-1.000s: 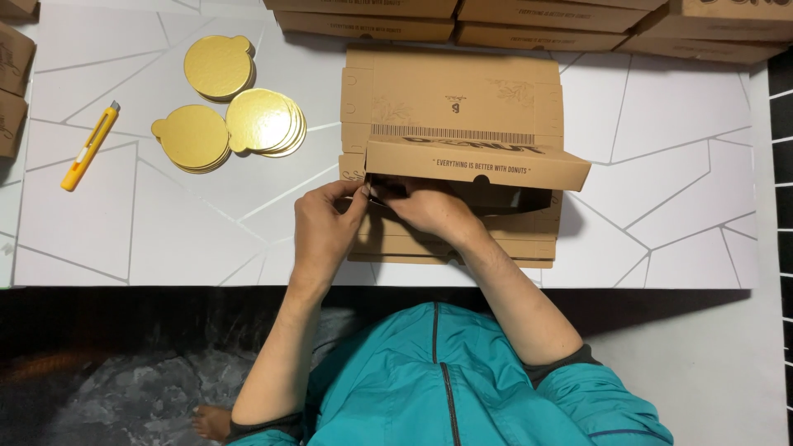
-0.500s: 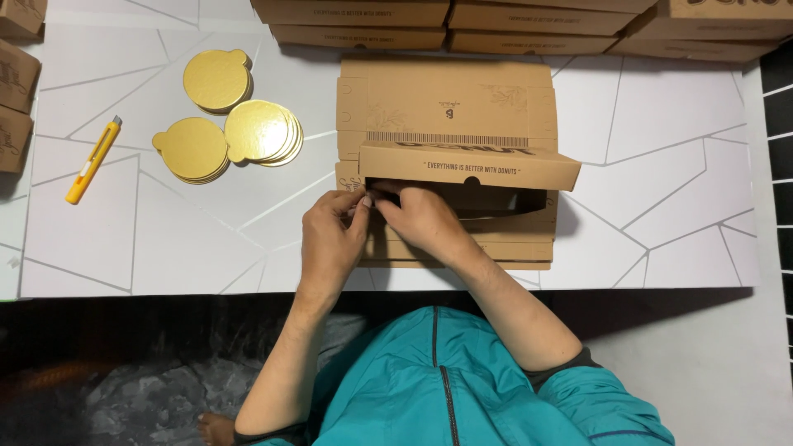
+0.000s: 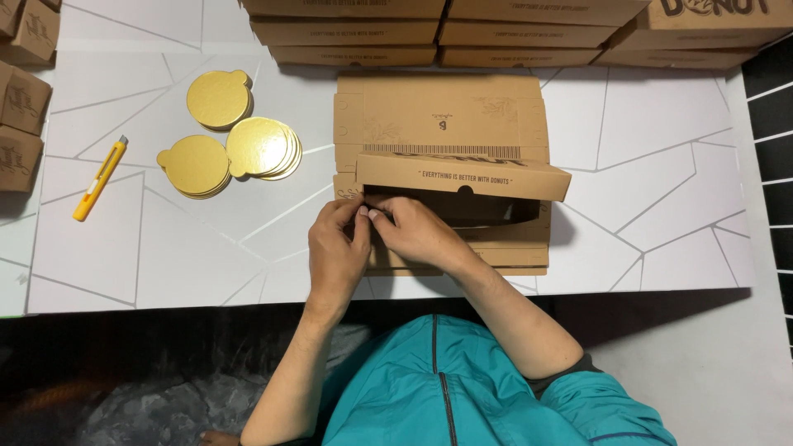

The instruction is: The person assembles flat cardboard donut boxes by folding the side flaps and securing them with tape. They then fold the top lid and stack the completed box with others on the table.

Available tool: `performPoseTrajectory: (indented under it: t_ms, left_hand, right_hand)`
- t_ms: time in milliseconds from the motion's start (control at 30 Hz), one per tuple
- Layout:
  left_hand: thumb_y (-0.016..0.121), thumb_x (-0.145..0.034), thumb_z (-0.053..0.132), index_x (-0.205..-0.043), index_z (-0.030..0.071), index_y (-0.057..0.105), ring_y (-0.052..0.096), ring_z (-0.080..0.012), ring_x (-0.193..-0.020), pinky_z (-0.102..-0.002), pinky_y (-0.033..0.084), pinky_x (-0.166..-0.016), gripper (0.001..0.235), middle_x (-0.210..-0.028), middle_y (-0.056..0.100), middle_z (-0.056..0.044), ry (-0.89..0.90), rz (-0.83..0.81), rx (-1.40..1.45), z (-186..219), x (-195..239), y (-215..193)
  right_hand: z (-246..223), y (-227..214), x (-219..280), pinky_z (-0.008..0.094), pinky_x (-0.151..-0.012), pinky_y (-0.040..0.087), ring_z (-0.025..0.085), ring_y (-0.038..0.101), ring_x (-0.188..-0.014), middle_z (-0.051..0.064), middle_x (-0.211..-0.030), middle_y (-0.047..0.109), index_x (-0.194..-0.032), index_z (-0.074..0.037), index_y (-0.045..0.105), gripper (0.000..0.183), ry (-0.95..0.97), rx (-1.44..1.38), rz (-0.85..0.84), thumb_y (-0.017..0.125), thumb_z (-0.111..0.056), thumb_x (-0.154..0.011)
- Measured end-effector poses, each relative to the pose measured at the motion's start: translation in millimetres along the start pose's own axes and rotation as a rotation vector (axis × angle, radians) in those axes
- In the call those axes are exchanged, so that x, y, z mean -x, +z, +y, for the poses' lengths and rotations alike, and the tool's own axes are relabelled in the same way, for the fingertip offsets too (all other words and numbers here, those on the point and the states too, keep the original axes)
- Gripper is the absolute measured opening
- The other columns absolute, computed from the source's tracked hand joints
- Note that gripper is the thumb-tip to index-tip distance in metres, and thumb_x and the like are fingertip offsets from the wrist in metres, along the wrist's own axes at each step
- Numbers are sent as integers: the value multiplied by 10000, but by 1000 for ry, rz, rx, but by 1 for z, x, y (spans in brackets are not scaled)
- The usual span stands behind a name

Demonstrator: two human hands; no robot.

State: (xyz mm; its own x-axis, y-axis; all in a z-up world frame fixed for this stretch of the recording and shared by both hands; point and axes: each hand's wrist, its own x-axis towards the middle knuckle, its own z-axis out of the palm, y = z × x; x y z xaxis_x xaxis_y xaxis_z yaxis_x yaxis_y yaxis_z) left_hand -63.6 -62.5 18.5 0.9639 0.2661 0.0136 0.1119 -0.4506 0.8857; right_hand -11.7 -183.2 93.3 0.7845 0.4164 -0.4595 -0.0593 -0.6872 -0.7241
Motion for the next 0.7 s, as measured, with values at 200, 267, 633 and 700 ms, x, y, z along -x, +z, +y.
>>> performPoseTrajectory:
  t_ms: [200, 267, 633, 700]
  left_hand:
    - [633, -987, 114, -1193, -57, 715, 728, -397, -977, -427, 608, -774, 280, -1039, 729, -252, -64, 24, 85, -7, -3, 3]
    - [640, -990, 138, -1186, -45, 722, 734, -384, -970, -423, 611, -765, 280, -1031, 736, -243, -88, 9, 86, -9, -4, 1]
    - [778, -891, 199, -1520, -74, 333, 644, -499, -1107, -566, 588, -870, 817, -1337, 544, -343, 44, -80, 69, 7, -23, -17]
    - [719, -877, -8, -1528, -90, 306, 635, -522, -1076, -575, 582, -843, 776, -1350, 489, -379, 139, -111, 42, 10, -32, -18]
  right_hand:
    - [17, 8, -4, 512, -829, 572, 396, 714, -1056, 231, -925, 764, -1180, 92, 689, 501, -55, 3, 55, 493, -323, -980]
    - [10, 1, 6, 516, -873, 561, 422, 696, -1092, 266, -1000, 748, -1188, 114, 679, 506, -83, -4, 86, 516, -317, -979]
    - [187, -45, 64, 336, -523, 506, 228, 626, -544, 20, -638, 683, -618, -174, 662, 302, -823, -58, 556, 858, -336, -782]
    - [215, -65, 72, 281, -440, 387, 183, 476, -462, 26, -517, 517, -640, -129, 535, 481, -794, -29, 1008, 931, -382, -743]
